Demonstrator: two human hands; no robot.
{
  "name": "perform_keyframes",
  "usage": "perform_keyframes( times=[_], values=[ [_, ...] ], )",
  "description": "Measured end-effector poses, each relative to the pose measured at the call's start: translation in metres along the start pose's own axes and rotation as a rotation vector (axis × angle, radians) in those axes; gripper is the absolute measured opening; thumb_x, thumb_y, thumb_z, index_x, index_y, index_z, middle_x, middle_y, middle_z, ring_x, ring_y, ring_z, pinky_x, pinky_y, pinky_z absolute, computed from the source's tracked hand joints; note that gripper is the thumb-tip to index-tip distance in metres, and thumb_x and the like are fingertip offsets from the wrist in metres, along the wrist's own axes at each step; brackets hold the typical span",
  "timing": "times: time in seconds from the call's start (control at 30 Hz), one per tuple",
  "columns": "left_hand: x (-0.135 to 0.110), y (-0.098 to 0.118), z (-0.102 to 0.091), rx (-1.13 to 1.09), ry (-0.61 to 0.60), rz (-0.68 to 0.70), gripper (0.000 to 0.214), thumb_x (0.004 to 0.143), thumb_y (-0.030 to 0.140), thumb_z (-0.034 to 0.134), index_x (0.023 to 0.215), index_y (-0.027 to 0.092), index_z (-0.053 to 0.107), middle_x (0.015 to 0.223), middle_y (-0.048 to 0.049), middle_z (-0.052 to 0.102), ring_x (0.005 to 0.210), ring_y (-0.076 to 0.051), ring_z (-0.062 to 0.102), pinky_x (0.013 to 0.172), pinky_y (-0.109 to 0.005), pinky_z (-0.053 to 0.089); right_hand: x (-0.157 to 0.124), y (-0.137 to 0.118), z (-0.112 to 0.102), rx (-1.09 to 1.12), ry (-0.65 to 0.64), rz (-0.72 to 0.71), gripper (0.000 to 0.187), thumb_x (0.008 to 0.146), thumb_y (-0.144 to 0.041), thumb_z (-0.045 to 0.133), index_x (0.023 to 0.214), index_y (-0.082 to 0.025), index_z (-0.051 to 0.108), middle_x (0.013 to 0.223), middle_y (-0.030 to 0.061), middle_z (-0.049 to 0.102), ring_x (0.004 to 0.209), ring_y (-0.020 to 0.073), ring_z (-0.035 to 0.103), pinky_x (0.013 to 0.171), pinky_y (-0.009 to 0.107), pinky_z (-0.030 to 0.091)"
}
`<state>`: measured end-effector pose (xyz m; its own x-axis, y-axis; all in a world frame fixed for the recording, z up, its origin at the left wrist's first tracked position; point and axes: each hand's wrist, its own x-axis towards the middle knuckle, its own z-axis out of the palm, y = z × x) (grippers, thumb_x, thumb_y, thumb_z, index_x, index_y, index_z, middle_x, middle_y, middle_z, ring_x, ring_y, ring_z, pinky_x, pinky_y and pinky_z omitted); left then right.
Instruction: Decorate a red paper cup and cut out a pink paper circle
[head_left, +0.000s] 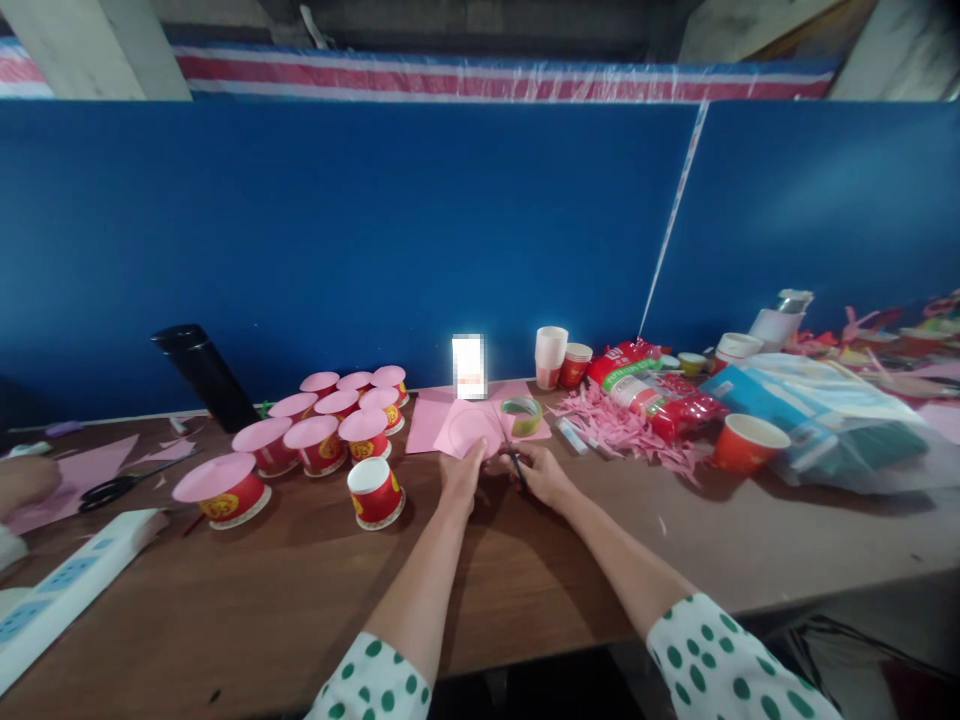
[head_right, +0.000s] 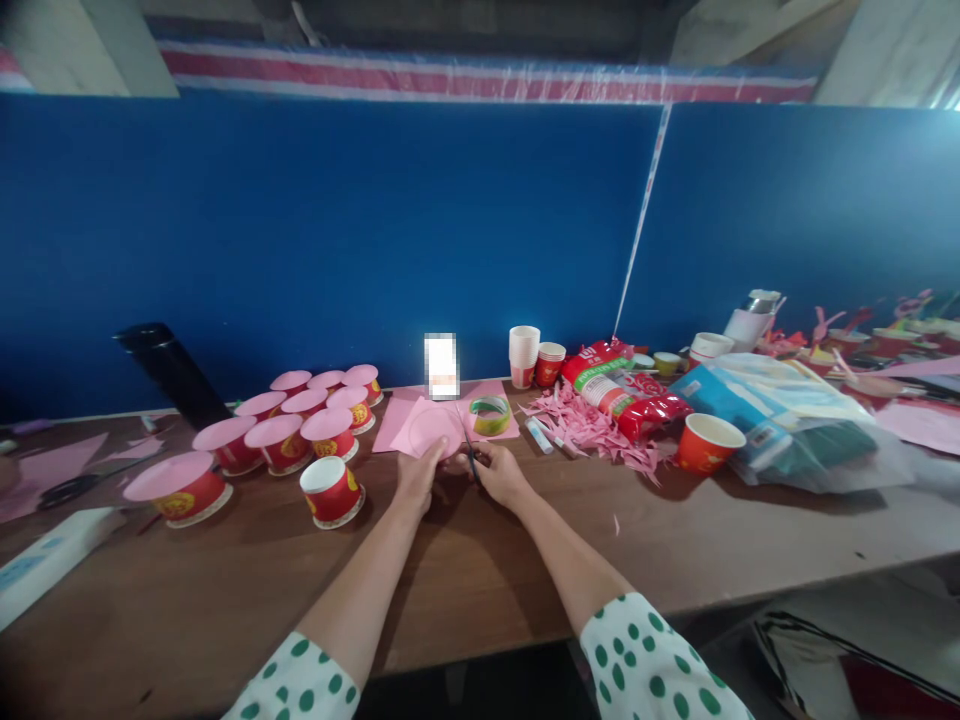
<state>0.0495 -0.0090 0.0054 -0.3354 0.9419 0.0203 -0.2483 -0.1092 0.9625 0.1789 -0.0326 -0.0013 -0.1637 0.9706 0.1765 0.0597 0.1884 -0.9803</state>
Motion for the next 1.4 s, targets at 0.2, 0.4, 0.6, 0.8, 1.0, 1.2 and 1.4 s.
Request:
perform_keyframes(
  times=[0.2, 0.4, 0.6, 0.8, 1.0, 1.2, 1.4],
  values=[
    [0.0003, 0.0001, 0.0003, 0.010, 0.001, -0.040, 0.037, 0.053, 0.028, 0.074, 0.083, 0.007, 0.066, 0.067, -0.0092, 0.067, 0.058, -0.019, 0.063, 0.045, -0.023, 0.049, 0.0006, 0.0021, -0.0005, -0.008, 0.013, 0.002, 0.036, 0.073, -0.042, 0.058, 0.095, -0.014, 0.061, 0.049, -0.0055, 0.047, 0.039, 0.0062, 0.040, 0.036, 0.016, 0.035],
    [0.0013, -0.0007, -0.0018, 0.064, 0.010, -0.028, 0.036, 0.053, 0.030, 0.074, 0.079, 0.006, 0.067, 0.063, -0.0093, 0.066, 0.056, -0.019, 0.063, 0.044, -0.022, 0.048, -0.0002, -0.0001, -0.0008, -0.010, 0.011, 0.019, 0.037, 0.073, -0.041, 0.058, 0.096, -0.013, 0.061, 0.047, -0.0064, 0.046, 0.037, 0.0060, 0.040, 0.036, 0.016, 0.034],
    [0.0032, -0.0023, -0.0012, 0.060, 0.010, -0.036, 0.037, 0.053, 0.031, 0.073, 0.079, 0.005, 0.067, 0.060, -0.0088, 0.065, 0.049, -0.016, 0.060, 0.041, -0.024, 0.047, -0.0004, -0.0013, -0.0009, -0.024, 0.019, 0.018, 0.036, 0.073, -0.040, 0.059, 0.096, -0.013, 0.062, 0.046, -0.0066, 0.047, 0.036, 0.0061, 0.041, 0.036, 0.017, 0.034],
    [0.0051, -0.0070, -0.0040, 0.068, 0.003, -0.017, 0.038, 0.053, 0.034, 0.073, 0.077, 0.005, 0.067, 0.064, -0.0102, 0.066, 0.054, -0.019, 0.062, 0.045, -0.025, 0.049, -0.0011, -0.0018, -0.0009, -0.028, 0.024, 0.029, 0.037, 0.073, -0.041, 0.058, 0.097, -0.013, 0.061, 0.047, -0.0068, 0.047, 0.036, 0.0058, 0.040, 0.036, 0.017, 0.034],
    [0.0055, -0.0072, -0.0047, 0.088, 0.012, -0.016, 0.035, 0.054, 0.033, 0.072, 0.074, 0.005, 0.067, 0.061, -0.0104, 0.066, 0.051, -0.018, 0.061, 0.043, -0.025, 0.048, -0.0017, -0.0041, -0.0001, -0.025, 0.025, 0.039, 0.038, 0.071, -0.042, 0.059, 0.095, -0.012, 0.062, 0.046, -0.0064, 0.046, 0.036, 0.0058, 0.040, 0.036, 0.017, 0.034],
    [0.0045, -0.0044, -0.0035, 0.085, -0.013, -0.026, 0.033, 0.056, 0.034, 0.071, 0.071, 0.005, 0.066, 0.052, -0.0069, 0.062, 0.043, -0.015, 0.057, 0.039, -0.024, 0.046, -0.0021, -0.0052, 0.0006, -0.019, 0.028, 0.046, 0.038, 0.070, -0.043, 0.061, 0.092, -0.013, 0.062, 0.047, -0.0064, 0.046, 0.037, 0.0056, 0.040, 0.035, 0.016, 0.035],
    [0.0045, -0.0038, -0.0040, 0.103, -0.005, -0.031, 0.032, 0.057, 0.035, 0.070, 0.067, 0.005, 0.066, 0.048, -0.0060, 0.060, 0.040, -0.014, 0.055, 0.037, -0.023, 0.044, -0.0018, -0.0033, -0.0007, -0.044, 0.018, 0.047, 0.034, 0.072, -0.041, 0.059, 0.092, -0.013, 0.062, 0.048, -0.0060, 0.046, 0.036, 0.0054, 0.040, 0.034, 0.016, 0.033]
  ],
)
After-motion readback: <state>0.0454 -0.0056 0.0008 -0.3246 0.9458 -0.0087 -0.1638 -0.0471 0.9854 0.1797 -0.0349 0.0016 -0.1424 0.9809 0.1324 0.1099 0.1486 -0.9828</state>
